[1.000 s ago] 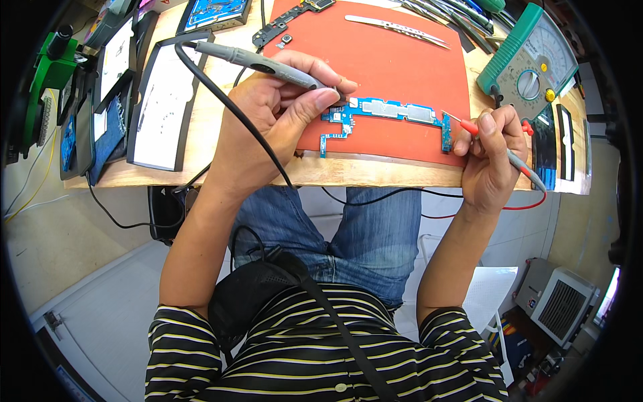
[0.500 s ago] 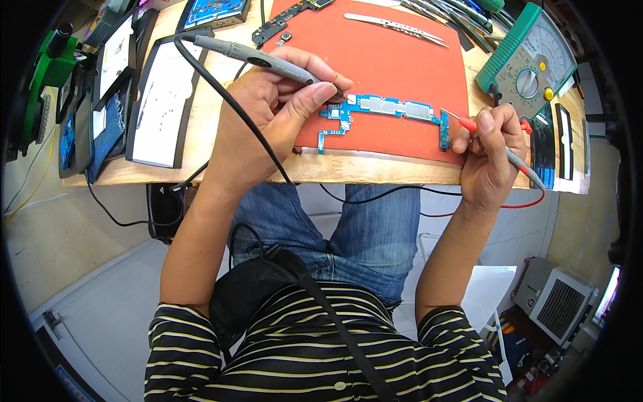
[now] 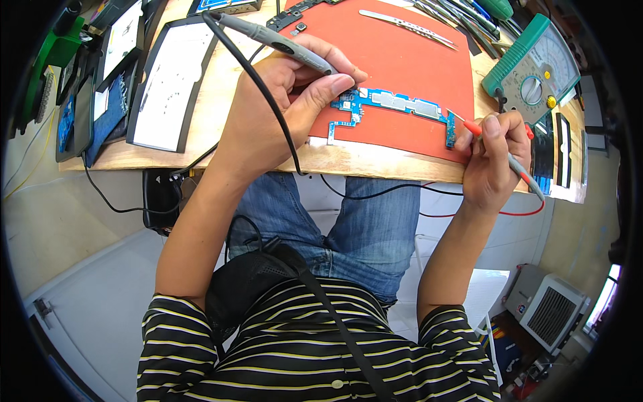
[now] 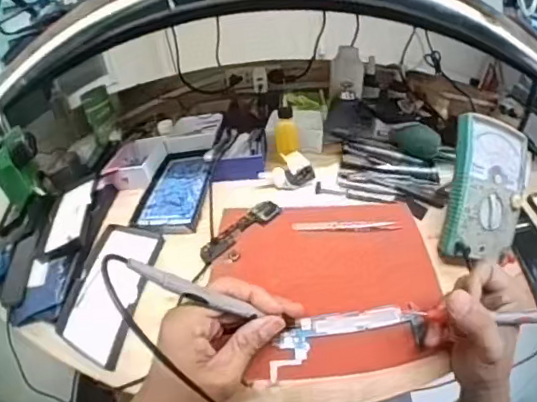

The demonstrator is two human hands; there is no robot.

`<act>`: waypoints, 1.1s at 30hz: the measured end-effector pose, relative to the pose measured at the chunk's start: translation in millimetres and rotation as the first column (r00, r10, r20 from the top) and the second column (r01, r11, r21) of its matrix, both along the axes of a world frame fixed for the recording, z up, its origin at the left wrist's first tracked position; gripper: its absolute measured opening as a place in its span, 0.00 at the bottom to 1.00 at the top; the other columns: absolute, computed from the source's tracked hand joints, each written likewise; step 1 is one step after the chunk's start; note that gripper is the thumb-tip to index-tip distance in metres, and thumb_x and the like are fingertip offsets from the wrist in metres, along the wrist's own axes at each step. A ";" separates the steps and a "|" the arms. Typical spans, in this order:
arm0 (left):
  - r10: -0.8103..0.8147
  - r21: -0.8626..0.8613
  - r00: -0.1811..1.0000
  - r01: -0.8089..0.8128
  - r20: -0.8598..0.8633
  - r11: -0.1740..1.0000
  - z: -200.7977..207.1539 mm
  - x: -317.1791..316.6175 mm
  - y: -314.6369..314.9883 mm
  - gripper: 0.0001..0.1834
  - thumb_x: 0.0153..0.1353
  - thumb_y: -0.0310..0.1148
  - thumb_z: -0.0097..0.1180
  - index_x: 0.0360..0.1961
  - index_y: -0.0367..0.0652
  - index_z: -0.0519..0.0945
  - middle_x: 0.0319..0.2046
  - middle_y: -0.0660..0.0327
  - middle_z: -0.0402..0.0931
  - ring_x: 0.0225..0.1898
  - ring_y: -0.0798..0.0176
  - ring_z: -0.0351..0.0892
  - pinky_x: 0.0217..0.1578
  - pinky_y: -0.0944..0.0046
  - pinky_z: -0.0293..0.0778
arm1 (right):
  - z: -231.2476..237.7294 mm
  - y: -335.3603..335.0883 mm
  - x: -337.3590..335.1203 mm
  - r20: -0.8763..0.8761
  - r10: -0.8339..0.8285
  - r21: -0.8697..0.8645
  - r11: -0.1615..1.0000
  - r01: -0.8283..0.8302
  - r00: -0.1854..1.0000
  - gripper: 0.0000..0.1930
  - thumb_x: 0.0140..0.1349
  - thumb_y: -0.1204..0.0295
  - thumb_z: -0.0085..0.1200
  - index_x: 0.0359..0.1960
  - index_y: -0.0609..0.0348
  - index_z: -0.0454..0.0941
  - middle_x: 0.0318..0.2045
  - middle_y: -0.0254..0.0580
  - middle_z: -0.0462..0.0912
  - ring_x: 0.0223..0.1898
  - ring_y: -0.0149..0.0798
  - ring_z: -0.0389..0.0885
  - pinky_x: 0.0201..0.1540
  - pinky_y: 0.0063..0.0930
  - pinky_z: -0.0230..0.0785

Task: The person uses a multimeter to test points on a small blue circuit board. They hold the board with one hand and touch various pads with the multimeter probes, then briefly set the probes down and adjust the head-mounted camera.

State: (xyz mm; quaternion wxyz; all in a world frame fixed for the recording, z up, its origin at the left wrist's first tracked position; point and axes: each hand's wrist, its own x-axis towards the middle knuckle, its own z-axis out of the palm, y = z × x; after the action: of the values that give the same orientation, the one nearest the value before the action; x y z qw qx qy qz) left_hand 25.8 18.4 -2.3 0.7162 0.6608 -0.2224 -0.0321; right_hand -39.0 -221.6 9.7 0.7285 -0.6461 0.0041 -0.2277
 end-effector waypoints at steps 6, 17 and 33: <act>-0.015 0.027 0.999 0.014 0.048 1.000 0.3 1.6 0.1 0.04 0.63 0.23 0.54 0.38 0.34 0.75 0.34 0.53 0.81 0.39 0.65 0.82 0.44 0.67 0.78 | 9.7 22.1 -6.1 0.049 0.137 -0.111 0.985 -0.131 0.989 0.12 0.56 0.79 0.61 0.24 0.58 0.67 0.18 0.35 0.74 0.19 0.24 0.73 0.25 0.17 0.69; 0.009 -0.068 0.999 -0.005 0.051 0.998 -6.2 2.8 -1.2 0.05 0.60 0.21 0.56 0.37 0.32 0.76 0.31 0.55 0.81 0.39 0.65 0.83 0.42 0.68 0.80 | -4.9 64.8 2.7 -0.070 0.264 -0.153 0.950 -0.272 0.962 0.12 0.54 0.82 0.61 0.23 0.60 0.68 0.28 0.42 0.82 0.33 0.26 0.81 0.32 0.15 0.73; -0.074 0.040 0.997 0.072 0.039 0.997 -3.6 2.8 4.9 0.06 0.64 0.21 0.51 0.42 0.34 0.71 0.38 0.50 0.80 0.44 0.62 0.81 0.49 0.63 0.78 | -9.5 65.2 0.6 -0.071 0.196 -0.229 0.951 -0.208 0.978 0.12 0.55 0.81 0.61 0.22 0.61 0.68 0.24 0.40 0.81 0.24 0.18 0.75 0.24 0.12 0.68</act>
State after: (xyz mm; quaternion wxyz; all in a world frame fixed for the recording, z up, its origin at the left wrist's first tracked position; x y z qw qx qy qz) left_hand 28.6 23.3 -5.9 0.6969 0.6665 -0.2600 -0.0493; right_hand -38.4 -156.4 0.2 0.6661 -0.7299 -0.0718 -0.1356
